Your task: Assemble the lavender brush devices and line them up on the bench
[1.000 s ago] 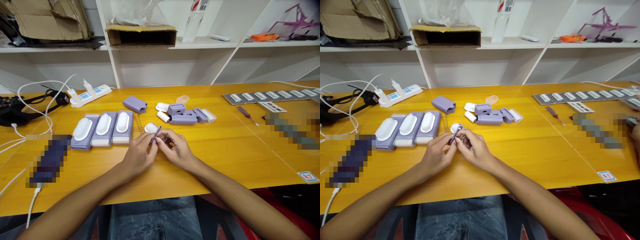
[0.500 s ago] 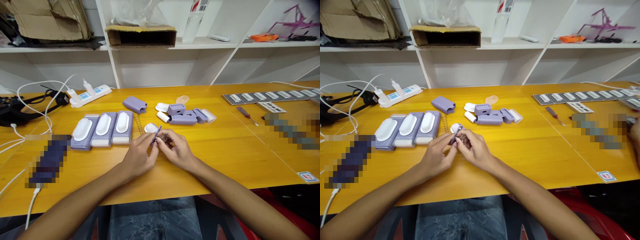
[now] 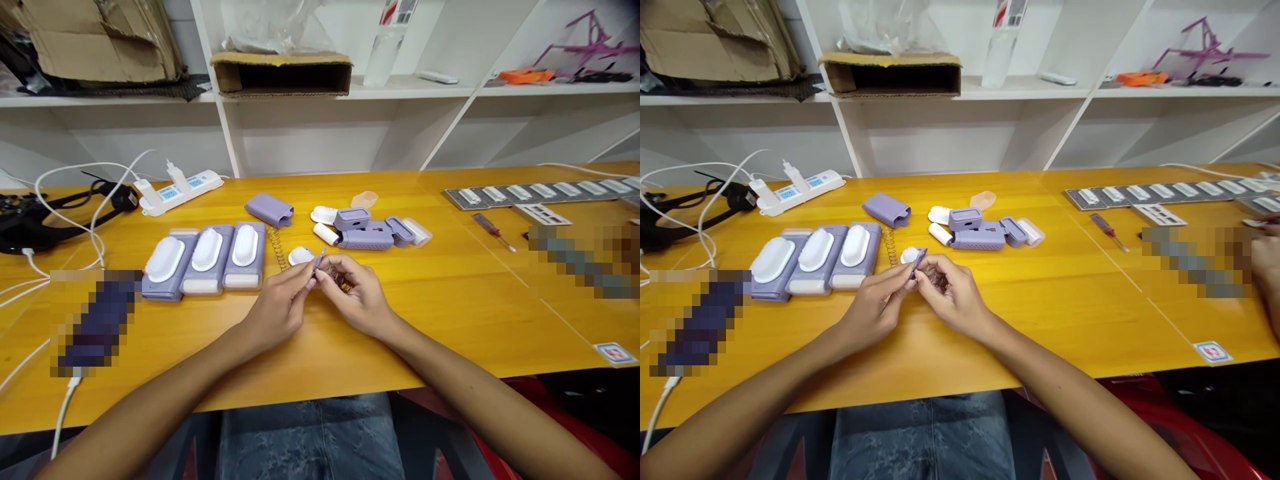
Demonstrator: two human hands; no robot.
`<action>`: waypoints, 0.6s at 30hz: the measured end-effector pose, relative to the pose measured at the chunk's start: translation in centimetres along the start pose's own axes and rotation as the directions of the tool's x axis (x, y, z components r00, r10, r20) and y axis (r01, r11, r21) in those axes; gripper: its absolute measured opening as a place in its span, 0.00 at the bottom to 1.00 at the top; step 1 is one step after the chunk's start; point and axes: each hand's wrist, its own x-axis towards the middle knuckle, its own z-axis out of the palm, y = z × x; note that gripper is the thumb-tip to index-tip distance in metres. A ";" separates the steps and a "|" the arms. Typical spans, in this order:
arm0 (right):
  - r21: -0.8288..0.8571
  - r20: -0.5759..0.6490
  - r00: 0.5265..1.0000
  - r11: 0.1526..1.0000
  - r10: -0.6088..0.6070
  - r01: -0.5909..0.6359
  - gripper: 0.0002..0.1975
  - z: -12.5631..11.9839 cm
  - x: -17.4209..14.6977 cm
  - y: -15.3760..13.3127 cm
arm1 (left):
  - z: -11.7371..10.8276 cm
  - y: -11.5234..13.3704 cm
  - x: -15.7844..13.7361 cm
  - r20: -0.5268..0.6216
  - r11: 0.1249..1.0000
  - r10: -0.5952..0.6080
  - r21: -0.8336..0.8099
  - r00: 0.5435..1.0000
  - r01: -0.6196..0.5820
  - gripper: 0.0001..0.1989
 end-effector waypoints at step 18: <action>0.220 0.033 0.986 0.961 0.165 -0.168 0.08 -0.2 0.7 -1.1 | -0.1 -0.4 -0.5 0.016 0.956 0.125 0.265 0.992 -0.125 0.36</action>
